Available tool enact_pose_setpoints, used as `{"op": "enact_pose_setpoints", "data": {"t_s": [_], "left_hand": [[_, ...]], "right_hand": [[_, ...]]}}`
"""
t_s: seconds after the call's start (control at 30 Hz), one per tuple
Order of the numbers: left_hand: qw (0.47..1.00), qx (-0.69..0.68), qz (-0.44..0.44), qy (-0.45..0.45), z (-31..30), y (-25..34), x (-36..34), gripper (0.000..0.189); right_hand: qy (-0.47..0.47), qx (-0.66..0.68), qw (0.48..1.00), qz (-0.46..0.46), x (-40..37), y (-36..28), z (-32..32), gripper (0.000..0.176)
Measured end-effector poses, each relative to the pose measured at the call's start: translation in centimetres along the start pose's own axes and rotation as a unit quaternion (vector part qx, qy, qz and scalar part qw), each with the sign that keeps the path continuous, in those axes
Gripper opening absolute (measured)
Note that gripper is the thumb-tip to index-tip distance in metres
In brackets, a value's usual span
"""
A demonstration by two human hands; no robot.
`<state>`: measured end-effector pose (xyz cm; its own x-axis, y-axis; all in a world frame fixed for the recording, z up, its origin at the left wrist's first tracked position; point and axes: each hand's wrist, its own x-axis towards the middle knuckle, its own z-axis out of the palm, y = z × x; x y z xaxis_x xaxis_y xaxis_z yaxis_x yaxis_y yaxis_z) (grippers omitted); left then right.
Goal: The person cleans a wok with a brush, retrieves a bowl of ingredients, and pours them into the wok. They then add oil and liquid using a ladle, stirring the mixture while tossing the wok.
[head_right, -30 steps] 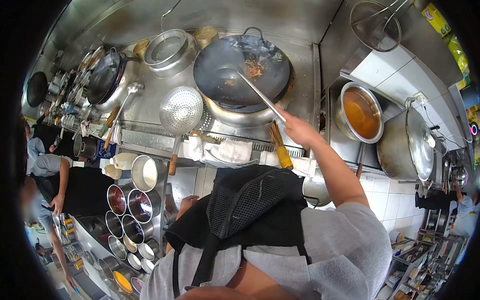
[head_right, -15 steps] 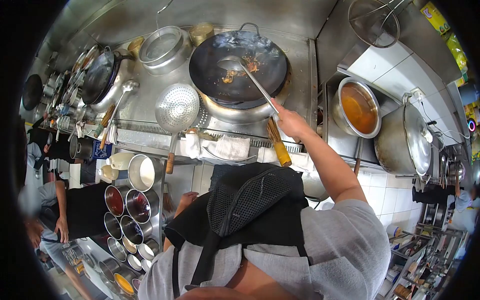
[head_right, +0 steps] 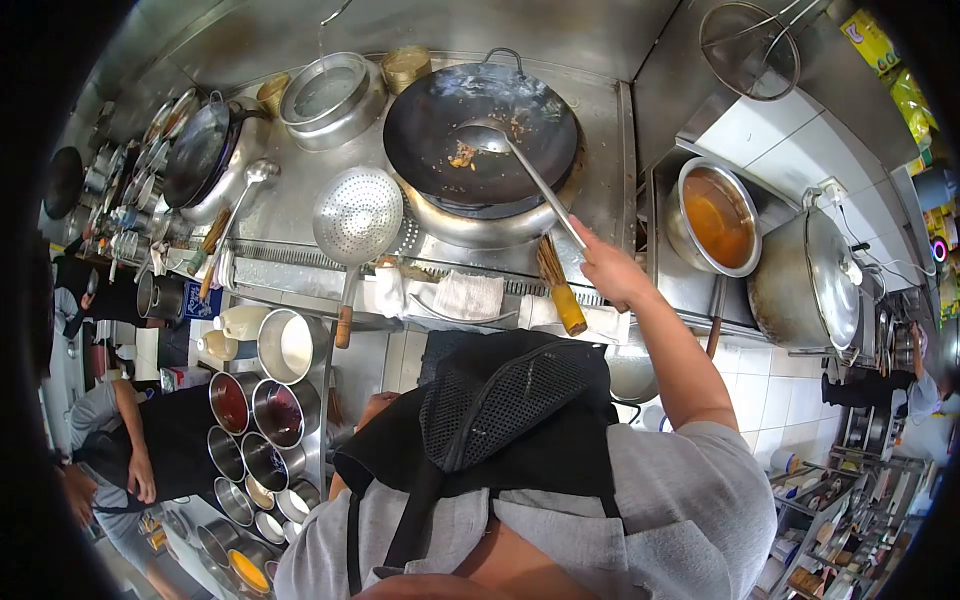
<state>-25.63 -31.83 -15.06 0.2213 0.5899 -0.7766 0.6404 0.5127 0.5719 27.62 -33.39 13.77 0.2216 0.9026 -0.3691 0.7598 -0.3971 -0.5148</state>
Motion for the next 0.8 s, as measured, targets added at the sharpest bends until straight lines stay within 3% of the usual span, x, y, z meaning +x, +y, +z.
{"op": "enact_pose_setpoints", "data": {"t_s": [0.1, 0.17, 0.27, 0.33, 0.43, 0.53, 0.63, 0.7, 0.8], "left_hand": [[0.999, -0.038, -0.036, -0.014, -0.2, -2.1, 1.7, 0.02], [1.0, -0.002, 0.005, -0.017, -0.8, -1.9, 2.8, 0.02], [0.992, -0.115, -0.051, -0.023, -1.5, -1.5, 4.9, 0.02], [0.992, -0.12, -0.039, -0.014, -1.9, -1.1, 5.6, 0.02], [0.992, -0.125, -0.024, -0.003, -1.9, 0.4, 5.2, 0.021], [0.991, -0.127, -0.029, -0.011, -1.6, 0.0, 5.3, 0.022], [0.991, -0.128, -0.027, -0.037, -0.8, -2.3, 6.6, 0.023], [0.999, -0.014, -0.004, -0.042, -0.6, -1.5, 4.8, 0.023], [0.999, -0.024, -0.009, -0.041, -0.7, -0.5, 3.7, 0.023]], "right_hand": [[-0.026, -0.007, 0.999, 0.023, 0.2, -2.9, -0.7, 0.079], [-0.059, -0.002, 0.997, 0.057, 0.0, -3.3, -0.7, 0.079], [-0.044, -0.058, 0.997, -0.005, -0.1, -1.9, 0.0, 0.079], [-0.05, -0.084, 0.995, -0.024, -1.3, -2.0, -0.4, 0.079], [-0.109, -0.078, 0.991, 0.018, -3.6, -3.6, -2.3, 0.079], [-0.045, -0.094, 0.993, -0.054, -3.1, -1.7, -1.1, 0.081], [-0.027, -0.106, 0.994, -0.011, -0.4, -2.1, 0.6, 0.08], [-0.02, -0.08, 0.997, -0.001, 1.3, -2.8, 1.4, 0.08], [-0.029, -0.048, 0.997, 0.052, 2.8, -2.4, 2.4, 0.081]]}}
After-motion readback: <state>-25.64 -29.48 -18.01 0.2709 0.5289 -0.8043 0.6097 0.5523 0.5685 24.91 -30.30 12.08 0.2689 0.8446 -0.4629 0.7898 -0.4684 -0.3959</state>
